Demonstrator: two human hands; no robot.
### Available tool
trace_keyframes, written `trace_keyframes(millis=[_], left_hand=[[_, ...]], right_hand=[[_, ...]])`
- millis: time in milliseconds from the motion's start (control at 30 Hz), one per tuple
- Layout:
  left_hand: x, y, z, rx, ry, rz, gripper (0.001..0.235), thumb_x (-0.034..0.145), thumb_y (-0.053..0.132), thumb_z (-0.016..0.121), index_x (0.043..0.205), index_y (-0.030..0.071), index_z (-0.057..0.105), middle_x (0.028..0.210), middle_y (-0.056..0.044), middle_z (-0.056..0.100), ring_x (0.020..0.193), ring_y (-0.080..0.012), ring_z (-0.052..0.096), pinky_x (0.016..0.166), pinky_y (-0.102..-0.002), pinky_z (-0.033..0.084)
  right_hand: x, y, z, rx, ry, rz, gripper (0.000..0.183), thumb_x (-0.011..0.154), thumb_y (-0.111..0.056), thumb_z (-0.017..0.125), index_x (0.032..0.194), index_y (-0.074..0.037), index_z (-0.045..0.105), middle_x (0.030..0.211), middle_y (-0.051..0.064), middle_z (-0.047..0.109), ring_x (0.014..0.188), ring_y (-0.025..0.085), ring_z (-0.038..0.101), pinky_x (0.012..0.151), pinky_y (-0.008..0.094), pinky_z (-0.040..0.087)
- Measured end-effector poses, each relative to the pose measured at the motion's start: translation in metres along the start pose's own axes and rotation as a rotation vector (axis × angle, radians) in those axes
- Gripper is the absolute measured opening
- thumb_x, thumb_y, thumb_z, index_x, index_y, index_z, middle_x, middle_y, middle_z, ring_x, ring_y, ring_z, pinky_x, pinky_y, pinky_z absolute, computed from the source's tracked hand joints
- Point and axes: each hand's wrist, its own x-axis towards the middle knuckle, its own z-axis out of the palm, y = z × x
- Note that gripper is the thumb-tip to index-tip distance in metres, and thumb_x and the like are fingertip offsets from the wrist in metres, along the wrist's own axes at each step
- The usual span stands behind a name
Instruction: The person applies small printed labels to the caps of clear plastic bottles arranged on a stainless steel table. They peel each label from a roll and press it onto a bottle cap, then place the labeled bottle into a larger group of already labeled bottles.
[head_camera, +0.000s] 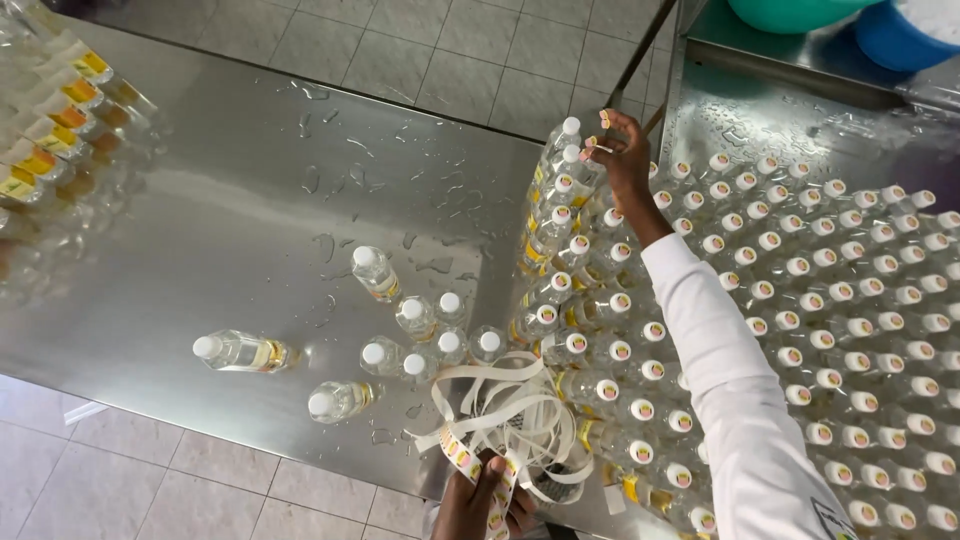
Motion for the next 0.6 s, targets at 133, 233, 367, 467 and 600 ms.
trace_keyframes(millis=[133,233,367,467,600], left_hand=[[-0.011,0.012,0.010,-0.015,0.061,0.007,0.047,0.107,0.033,0.063,0.087,-0.010,0.068,0.071,-0.031,0.078,0.054,-0.0359,0.071,0.050,-0.040,0.053],[-0.004,0.007,0.011,-0.071,0.102,-0.064,0.039,0.110,0.028,0.063,0.097,-0.009,0.064,0.072,-0.032,0.073,0.054,-0.0363,0.067,0.051,-0.041,0.053],[0.011,-0.001,0.004,-0.041,0.004,-0.037,0.043,0.112,0.030,0.059,0.095,-0.010,0.064,0.074,-0.031,0.076,0.052,-0.0345,0.069,0.047,-0.039,0.052],[0.011,0.007,0.005,0.075,-0.043,0.029,0.050,0.110,0.034,0.057,0.090,-0.010,0.070,0.074,-0.027,0.080,0.053,-0.0314,0.071,0.049,-0.037,0.056],[0.019,0.002,-0.001,0.095,-0.090,0.033,0.042,0.114,0.030,0.053,0.091,-0.005,0.060,0.078,-0.029,0.079,0.054,-0.0322,0.070,0.048,-0.037,0.057]], right_hand=[[0.012,0.019,0.011,-0.044,-0.007,-0.004,0.069,0.081,0.010,0.087,0.141,-0.014,0.064,0.149,0.008,0.064,0.105,0.015,0.076,0.085,0.031,0.069],[0.014,0.024,0.011,-0.068,-0.011,-0.053,0.067,0.085,0.012,0.086,0.142,-0.014,0.062,0.155,0.012,0.059,0.107,0.017,0.076,0.083,0.031,0.071],[0.014,0.019,0.012,-0.066,-0.025,-0.111,0.067,0.085,0.010,0.086,0.143,-0.011,0.061,0.153,0.012,0.061,0.104,0.016,0.074,0.085,0.030,0.068],[0.011,0.016,0.014,-0.114,-0.075,-0.155,0.069,0.087,0.005,0.090,0.147,-0.010,0.059,0.156,0.012,0.060,0.107,0.017,0.074,0.081,0.031,0.068],[-0.003,-0.003,0.018,-0.315,-0.149,-0.375,0.063,0.095,0.016,0.076,0.148,-0.010,0.057,0.150,0.014,0.051,0.106,0.021,0.073,0.087,0.033,0.067]])
